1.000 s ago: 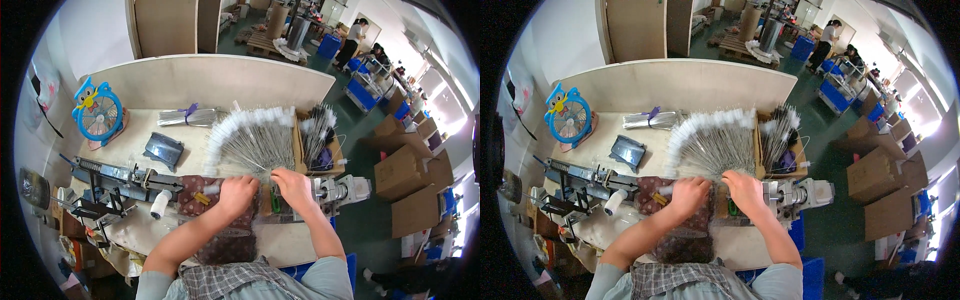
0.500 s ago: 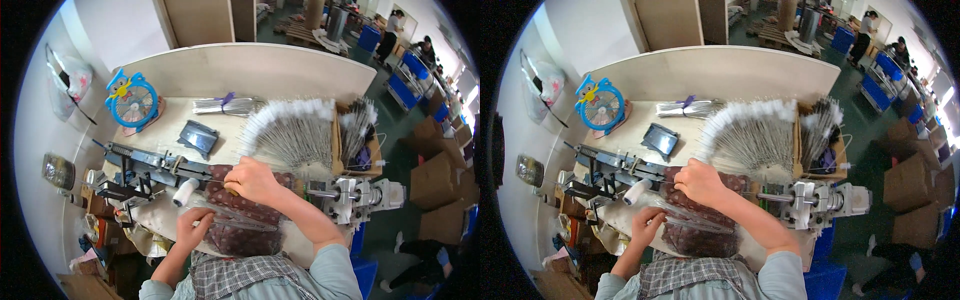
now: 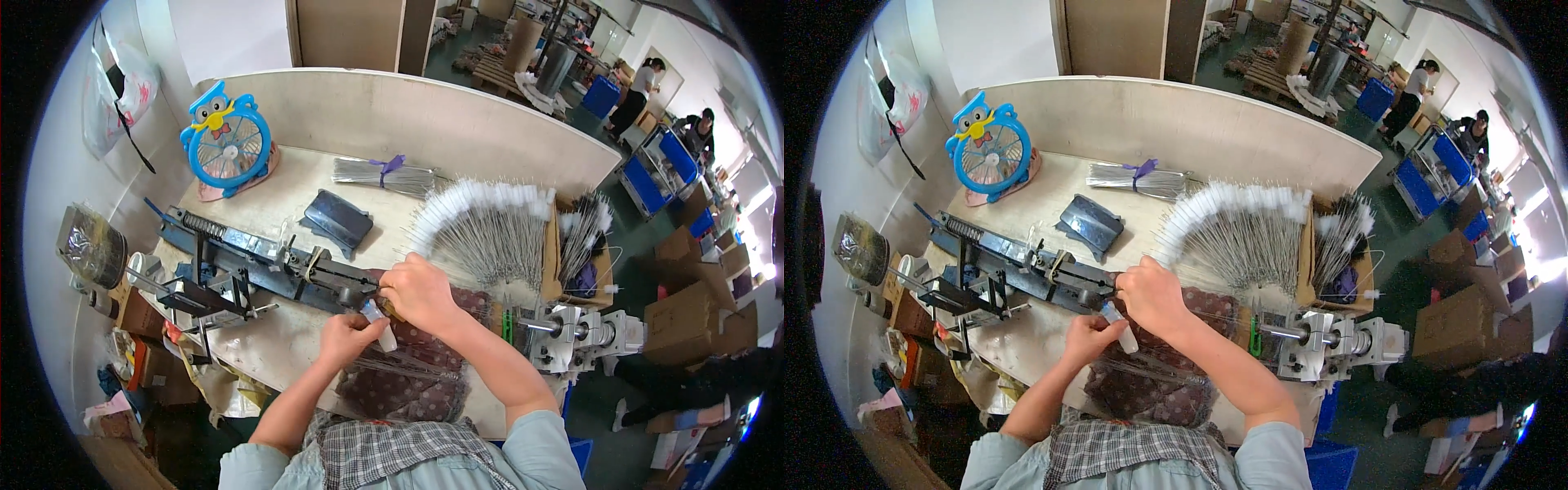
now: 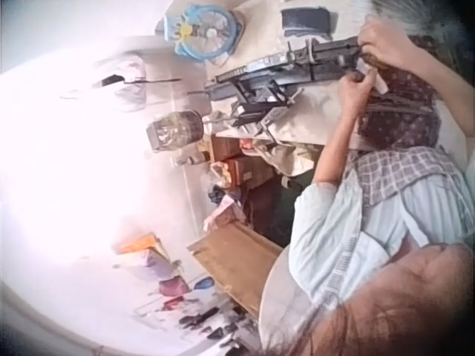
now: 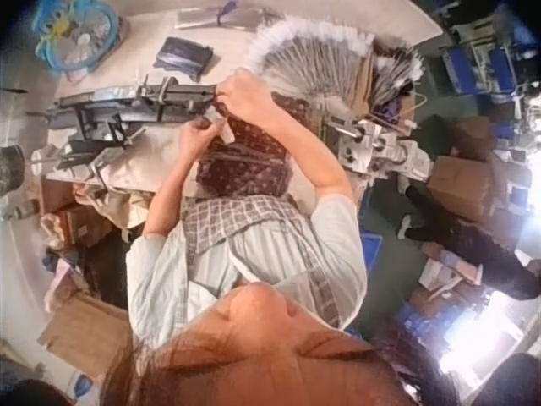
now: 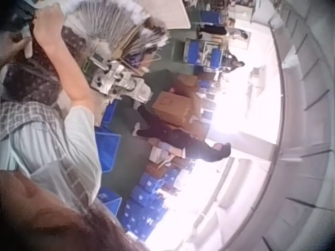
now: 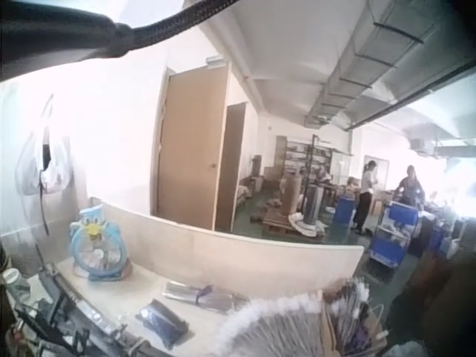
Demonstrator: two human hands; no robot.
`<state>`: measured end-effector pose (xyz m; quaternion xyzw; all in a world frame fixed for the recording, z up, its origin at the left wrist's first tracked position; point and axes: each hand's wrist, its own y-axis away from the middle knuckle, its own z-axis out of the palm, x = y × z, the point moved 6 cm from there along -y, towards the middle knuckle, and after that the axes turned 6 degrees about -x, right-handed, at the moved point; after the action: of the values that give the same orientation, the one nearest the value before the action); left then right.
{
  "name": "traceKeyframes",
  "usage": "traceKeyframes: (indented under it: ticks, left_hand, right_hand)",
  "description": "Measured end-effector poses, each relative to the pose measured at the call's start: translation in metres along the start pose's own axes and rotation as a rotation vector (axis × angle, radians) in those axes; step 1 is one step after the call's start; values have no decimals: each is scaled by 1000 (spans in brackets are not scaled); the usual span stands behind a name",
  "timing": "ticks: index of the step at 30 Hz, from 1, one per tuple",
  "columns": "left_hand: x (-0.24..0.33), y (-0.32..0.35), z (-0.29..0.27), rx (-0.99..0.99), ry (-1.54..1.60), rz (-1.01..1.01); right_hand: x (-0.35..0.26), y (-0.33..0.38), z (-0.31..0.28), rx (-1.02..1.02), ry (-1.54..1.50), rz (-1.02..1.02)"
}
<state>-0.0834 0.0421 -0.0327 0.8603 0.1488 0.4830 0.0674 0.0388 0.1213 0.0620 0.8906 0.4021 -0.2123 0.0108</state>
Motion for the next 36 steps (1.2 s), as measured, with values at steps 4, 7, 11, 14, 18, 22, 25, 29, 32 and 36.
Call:
traceKeyframes:
  ticks: [4,7,11,14,18,22,25,29,32,36]
  left_hand:
    - [18,-4,0,-96,53,-41]
    - [4,-3,13,-57,331,40]
    - [14,2,44,-191,1133,-38]
    - [10,-2,54,-205,839,10]
    - [16,-7,36,-125,320,240]
    - [-12,2,3,-63,517,161]
    - [-86,9,-43,187,790,-240]
    - [-147,25,-93,337,1109,-314]
    - [-186,20,-117,363,1165,-271]
    - [-225,8,-126,315,1209,-217]
  right_hand:
    - [7,8,-10,87,17,-14]
    - [4,30,-31,284,-42,-63]
    - [7,75,-40,333,-81,-101]
    - [19,95,-4,202,-53,-42]
    - [24,69,45,258,-100,-87]
    - [26,49,81,64,-48,-60]
    - [34,59,77,56,-64,-51]
    - [27,69,59,22,-55,-60]
    - [22,66,58,-28,-56,-48]
    - [19,65,54,-11,-48,-55]
